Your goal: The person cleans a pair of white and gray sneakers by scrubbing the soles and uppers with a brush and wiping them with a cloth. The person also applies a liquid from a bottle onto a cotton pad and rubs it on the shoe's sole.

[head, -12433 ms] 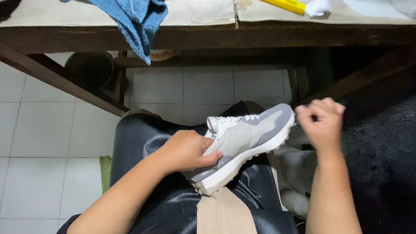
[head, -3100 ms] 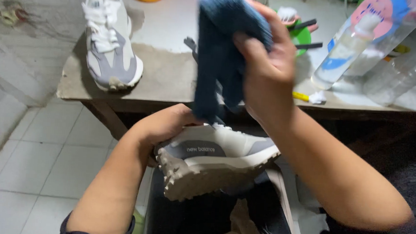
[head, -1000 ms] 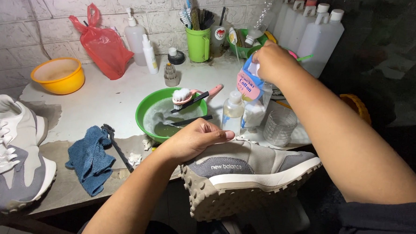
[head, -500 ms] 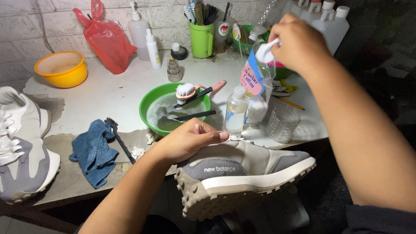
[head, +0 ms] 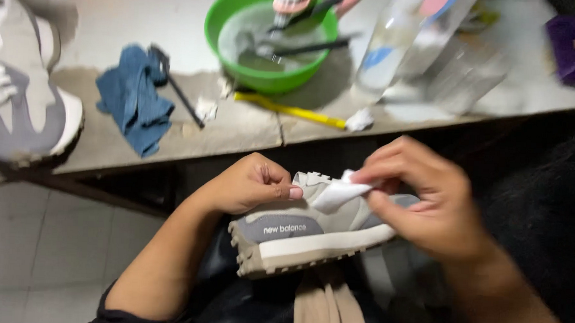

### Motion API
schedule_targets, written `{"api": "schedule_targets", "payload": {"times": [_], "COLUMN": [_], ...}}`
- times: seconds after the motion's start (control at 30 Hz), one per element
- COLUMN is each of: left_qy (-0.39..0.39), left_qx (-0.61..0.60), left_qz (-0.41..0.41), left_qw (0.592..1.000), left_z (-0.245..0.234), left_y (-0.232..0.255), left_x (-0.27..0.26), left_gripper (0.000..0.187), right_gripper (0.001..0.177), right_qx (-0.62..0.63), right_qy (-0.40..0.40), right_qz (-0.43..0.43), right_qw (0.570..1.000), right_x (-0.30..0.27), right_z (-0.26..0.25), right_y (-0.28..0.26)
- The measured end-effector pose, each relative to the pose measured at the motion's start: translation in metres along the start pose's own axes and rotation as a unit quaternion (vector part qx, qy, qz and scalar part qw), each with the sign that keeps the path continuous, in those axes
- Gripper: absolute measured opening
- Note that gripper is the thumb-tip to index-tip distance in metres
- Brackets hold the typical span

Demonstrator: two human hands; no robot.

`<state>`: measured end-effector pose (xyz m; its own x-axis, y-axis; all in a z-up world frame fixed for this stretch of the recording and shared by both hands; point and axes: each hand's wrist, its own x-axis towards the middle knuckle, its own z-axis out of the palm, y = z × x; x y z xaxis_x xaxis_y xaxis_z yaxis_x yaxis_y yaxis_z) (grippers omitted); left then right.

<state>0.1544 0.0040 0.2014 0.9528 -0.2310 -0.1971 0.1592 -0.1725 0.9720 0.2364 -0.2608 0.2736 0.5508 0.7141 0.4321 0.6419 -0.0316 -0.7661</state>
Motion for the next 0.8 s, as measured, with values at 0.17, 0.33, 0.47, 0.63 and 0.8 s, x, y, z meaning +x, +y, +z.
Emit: {"api": "schedule_targets", "payload": {"times": [0.17, 0.33, 0.47, 0.63, 0.8], "left_qy": [0.04, 0.059, 0.175, 0.225, 0.229], "left_qx": [-0.053, -0.112, -0.084, 0.025, 0.039], "left_qz": [-0.039, -0.072, -0.069, 0.051, 0.153], "left_qw": [0.997, 0.989, 0.979, 0.973, 0.961], "left_z": [0.01, 0.032, 0.04, 0.042, 0.043], "left_y": [-0.126, -0.224, -0.212, -0.2, -0.198], "left_x": [0.008, 0.014, -0.004, -0.016, -0.007], "left_gripper": [0.027, 0.026, 0.026, 0.061, 0.016], "right_gripper": [0.018, 0.019, 0.022, 0.021, 0.034], "right_qx": [0.107, 0.186, 0.243, 0.206, 0.115], "right_qy": [0.047, 0.05, 0.07, 0.116, 0.106], "right_qz": [0.064, 0.212, 0.288, 0.256, 0.16], "right_qw": [0.991, 0.958, 0.924, 0.937, 0.975], "right_x": [-0.035, -0.065, -0.079, -0.086, -0.087], "right_z": [0.094, 0.166, 0.189, 0.198, 0.195], "right_y": [0.101, 0.164, 0.177, 0.179, 0.175]}}
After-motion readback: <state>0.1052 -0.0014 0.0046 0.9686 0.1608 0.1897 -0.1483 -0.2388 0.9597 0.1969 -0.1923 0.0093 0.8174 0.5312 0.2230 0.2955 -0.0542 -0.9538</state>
